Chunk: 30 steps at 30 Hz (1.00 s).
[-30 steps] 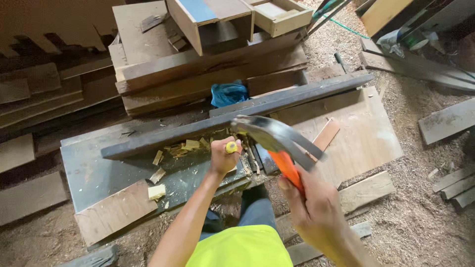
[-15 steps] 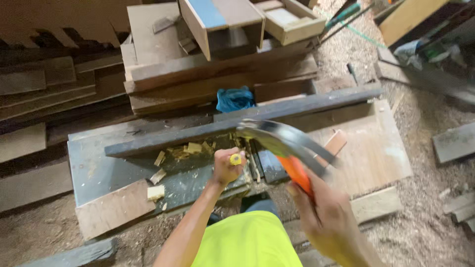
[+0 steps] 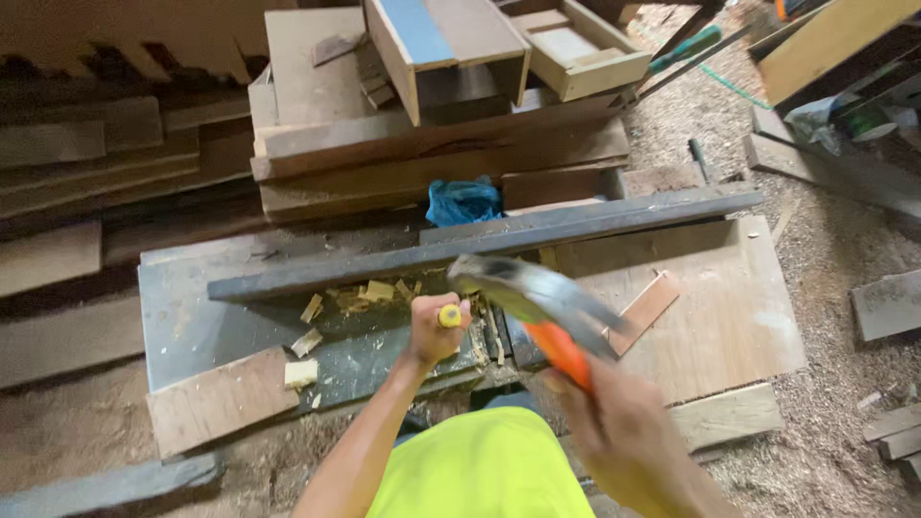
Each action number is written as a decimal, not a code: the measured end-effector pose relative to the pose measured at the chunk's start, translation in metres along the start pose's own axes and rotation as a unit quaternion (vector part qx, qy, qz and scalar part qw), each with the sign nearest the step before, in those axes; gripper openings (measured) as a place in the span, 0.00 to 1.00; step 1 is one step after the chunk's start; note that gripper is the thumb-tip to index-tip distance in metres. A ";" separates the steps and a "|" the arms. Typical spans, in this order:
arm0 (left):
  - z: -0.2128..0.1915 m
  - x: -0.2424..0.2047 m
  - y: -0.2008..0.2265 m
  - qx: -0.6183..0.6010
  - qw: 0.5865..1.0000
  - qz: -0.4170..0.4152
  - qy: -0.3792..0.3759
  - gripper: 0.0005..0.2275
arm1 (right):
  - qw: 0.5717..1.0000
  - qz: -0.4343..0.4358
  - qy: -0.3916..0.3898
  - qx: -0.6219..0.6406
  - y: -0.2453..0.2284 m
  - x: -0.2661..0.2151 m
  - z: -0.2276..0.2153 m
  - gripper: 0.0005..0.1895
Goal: The person uses a hammer and chisel to carve a small wooden block on a workbench. They repeatedly strike the chisel to remove wood chips, occasionally repositioning the block and clearing debris. The work continues throughout the clip without a visible final assembly or destination for the carved piece.
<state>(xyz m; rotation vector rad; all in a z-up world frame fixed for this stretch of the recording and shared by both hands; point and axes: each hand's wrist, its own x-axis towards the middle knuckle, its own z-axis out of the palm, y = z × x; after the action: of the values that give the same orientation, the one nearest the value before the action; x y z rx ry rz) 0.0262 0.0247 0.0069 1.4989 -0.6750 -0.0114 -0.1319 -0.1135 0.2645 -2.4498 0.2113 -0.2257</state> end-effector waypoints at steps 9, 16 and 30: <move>-0.006 0.006 -0.007 0.010 0.998 0.052 -0.025 0.09 | 0.971 0.114 -0.190 -0.093 0.037 0.018 0.055 0.13; -0.002 0.010 0.007 -0.006 0.999 0.041 -0.001 0.13 | 0.998 0.032 -0.046 -0.004 0.012 0.012 0.009 0.09; 0.006 0.002 -0.014 0.014 0.996 0.084 -0.009 0.06 | 0.982 0.070 -0.167 -0.049 0.054 0.011 0.046 0.12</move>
<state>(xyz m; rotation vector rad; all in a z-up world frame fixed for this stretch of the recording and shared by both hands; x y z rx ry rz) 0.0309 0.0168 -0.0050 1.4656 -0.8166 0.1134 -0.1164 -0.1297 0.1957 -2.5114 0.2497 0.2631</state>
